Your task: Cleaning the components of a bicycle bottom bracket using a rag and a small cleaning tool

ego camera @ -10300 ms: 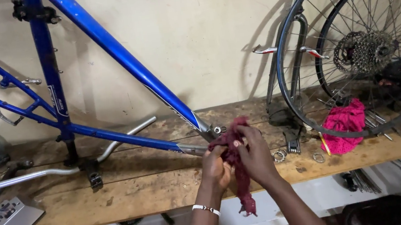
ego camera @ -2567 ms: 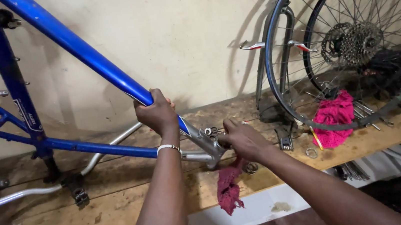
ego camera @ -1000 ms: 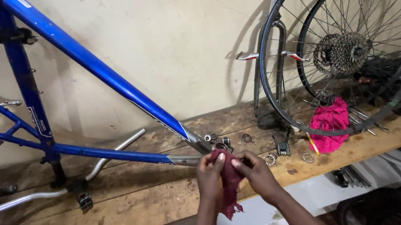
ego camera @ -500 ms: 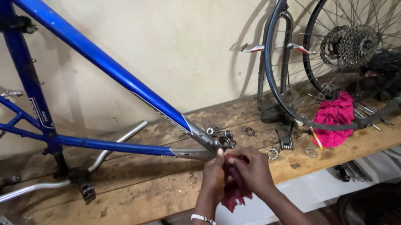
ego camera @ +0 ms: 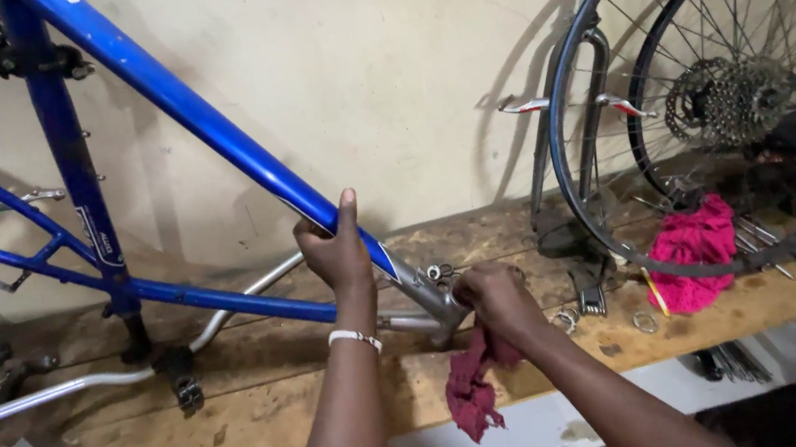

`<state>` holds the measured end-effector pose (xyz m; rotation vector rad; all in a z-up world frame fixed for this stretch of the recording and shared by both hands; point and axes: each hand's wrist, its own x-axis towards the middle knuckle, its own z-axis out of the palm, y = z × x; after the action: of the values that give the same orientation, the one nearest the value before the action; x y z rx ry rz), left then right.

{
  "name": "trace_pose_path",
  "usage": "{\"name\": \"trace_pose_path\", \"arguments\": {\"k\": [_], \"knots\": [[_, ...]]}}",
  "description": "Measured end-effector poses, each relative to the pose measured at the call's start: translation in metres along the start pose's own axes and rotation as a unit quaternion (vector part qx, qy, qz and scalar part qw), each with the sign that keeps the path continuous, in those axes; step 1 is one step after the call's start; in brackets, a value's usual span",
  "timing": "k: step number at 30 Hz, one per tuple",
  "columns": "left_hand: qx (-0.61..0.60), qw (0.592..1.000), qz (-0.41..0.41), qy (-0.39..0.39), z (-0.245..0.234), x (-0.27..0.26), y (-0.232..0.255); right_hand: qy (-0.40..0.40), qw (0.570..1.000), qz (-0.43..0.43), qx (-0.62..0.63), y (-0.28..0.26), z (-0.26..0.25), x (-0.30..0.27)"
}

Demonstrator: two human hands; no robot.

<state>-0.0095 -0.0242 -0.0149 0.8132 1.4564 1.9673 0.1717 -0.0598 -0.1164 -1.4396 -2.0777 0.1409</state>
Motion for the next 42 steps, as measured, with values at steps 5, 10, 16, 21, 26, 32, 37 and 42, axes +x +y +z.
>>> {"name": "trace_pose_path", "arguments": {"k": [5, 10, 16, 21, 26, 32, 37, 42], "knots": [[-0.165, 0.981, -0.095, -0.017, 0.02, 0.003, -0.004, -0.043, 0.999, -0.018, -0.009, 0.011, 0.006, 0.001], [-0.155, 0.983, -0.092, 0.026, 0.021, -0.007, 0.008, -0.069, 0.997, 0.041, -0.019, 0.006, 0.0, 0.009], [-0.131, 0.987, -0.076, 0.056, 0.022, -0.011, 0.013, -0.053, 0.927, 0.358, 0.101, 0.017, 0.018, 0.017], [-0.098, 0.991, -0.082, 0.05, 0.02, -0.011, 0.014, -0.157, 0.966, 0.202, -0.04, 0.0, -0.003, 0.03], [-0.106, 0.99, -0.077, 0.055, 0.022, -0.011, 0.013, -0.141, 0.989, 0.03, -0.031, -0.009, -0.022, 0.014], [-0.089, 0.992, -0.078, 0.05, 0.021, -0.01, 0.009, -0.088, 0.932, 0.349, 0.04, 0.005, 0.013, 0.022], [-0.08, 0.991, -0.092, 0.059, 0.022, -0.013, 0.011, -0.192, 0.883, 0.428, 0.005, 0.001, 0.008, 0.031], [-0.078, 0.991, -0.09, 0.059, 0.023, -0.01, 0.008, -0.116, 0.897, 0.403, 0.137, 0.056, 0.029, 0.011]]}}
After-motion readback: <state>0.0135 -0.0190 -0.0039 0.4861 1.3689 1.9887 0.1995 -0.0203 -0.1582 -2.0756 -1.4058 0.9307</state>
